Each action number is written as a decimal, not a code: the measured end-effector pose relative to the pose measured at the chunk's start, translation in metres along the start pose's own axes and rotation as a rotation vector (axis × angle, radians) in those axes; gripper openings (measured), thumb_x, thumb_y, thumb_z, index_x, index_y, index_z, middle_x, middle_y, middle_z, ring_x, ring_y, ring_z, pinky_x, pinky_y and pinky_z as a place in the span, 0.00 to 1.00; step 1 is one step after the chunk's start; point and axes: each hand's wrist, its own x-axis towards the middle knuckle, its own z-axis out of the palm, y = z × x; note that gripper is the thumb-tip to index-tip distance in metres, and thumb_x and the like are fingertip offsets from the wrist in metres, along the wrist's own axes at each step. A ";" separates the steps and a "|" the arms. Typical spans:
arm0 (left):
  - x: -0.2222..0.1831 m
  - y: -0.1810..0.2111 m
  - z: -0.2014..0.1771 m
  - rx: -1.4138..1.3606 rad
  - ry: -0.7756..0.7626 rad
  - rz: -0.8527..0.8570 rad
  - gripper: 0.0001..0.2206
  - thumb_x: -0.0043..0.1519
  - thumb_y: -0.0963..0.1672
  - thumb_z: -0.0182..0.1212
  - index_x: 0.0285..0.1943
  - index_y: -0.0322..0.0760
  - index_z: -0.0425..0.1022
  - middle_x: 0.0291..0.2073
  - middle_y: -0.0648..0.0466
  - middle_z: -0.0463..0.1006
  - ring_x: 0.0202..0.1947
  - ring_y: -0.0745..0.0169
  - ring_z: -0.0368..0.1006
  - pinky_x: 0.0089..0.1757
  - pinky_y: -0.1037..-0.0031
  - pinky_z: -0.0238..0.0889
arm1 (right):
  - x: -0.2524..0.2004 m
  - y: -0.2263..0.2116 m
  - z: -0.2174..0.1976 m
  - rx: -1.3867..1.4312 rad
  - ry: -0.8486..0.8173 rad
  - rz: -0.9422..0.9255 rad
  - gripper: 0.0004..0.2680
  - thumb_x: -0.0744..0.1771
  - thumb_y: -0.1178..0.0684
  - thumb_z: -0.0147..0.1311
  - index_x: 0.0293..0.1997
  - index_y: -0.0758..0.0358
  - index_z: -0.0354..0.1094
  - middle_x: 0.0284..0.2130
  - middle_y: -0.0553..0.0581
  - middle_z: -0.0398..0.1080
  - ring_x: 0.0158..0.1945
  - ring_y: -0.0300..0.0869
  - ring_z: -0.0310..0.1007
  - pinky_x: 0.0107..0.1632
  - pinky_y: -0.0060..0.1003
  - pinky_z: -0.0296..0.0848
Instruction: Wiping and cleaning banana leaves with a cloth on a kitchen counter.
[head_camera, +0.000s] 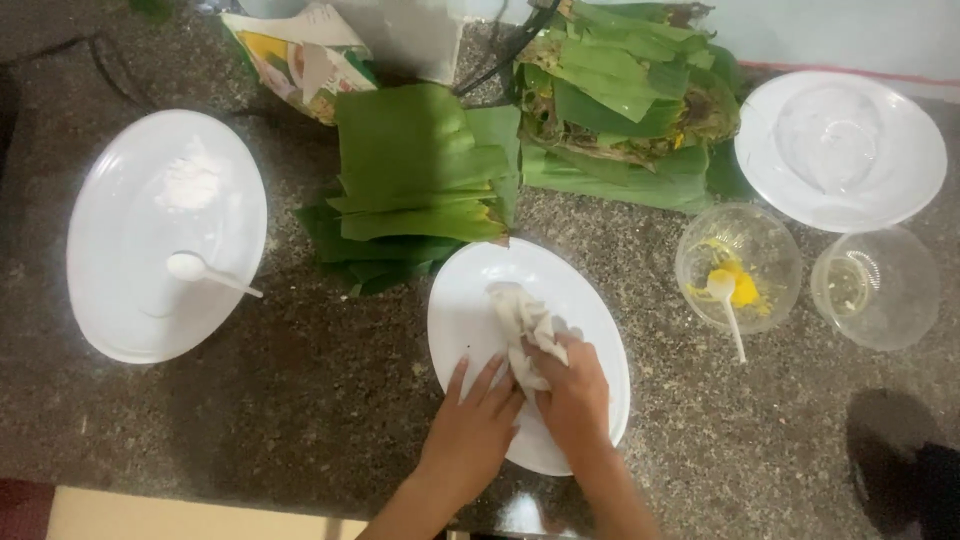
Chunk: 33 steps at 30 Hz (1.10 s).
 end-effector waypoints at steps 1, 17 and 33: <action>-0.001 0.000 0.001 0.014 -0.066 -0.008 0.25 0.63 0.47 0.54 0.69 0.36 0.63 0.69 0.46 0.60 0.71 0.42 0.49 0.65 0.40 0.36 | 0.006 0.001 -0.001 -0.013 0.055 -0.012 0.20 0.59 0.61 0.57 0.56 0.51 0.72 0.51 0.66 0.66 0.48 0.62 0.64 0.43 0.54 0.71; -0.009 -0.011 -0.031 -0.503 0.357 -0.231 0.10 0.63 0.42 0.60 0.51 0.37 0.82 0.42 0.50 0.84 0.42 0.53 0.80 0.42 0.61 0.75 | 0.025 -0.019 0.002 -0.029 0.299 0.324 0.17 0.60 0.59 0.55 0.52 0.44 0.71 0.56 0.54 0.67 0.59 0.52 0.66 0.37 0.51 0.73; 0.145 -0.139 -0.121 0.060 0.494 -0.561 0.18 0.67 0.42 0.57 0.65 0.30 0.69 0.57 0.38 0.69 0.57 0.35 0.64 0.53 0.45 0.61 | 0.024 -0.019 0.018 -0.087 0.257 0.121 0.20 0.57 0.62 0.64 0.55 0.59 0.73 0.52 0.64 0.68 0.46 0.59 0.65 0.44 0.50 0.70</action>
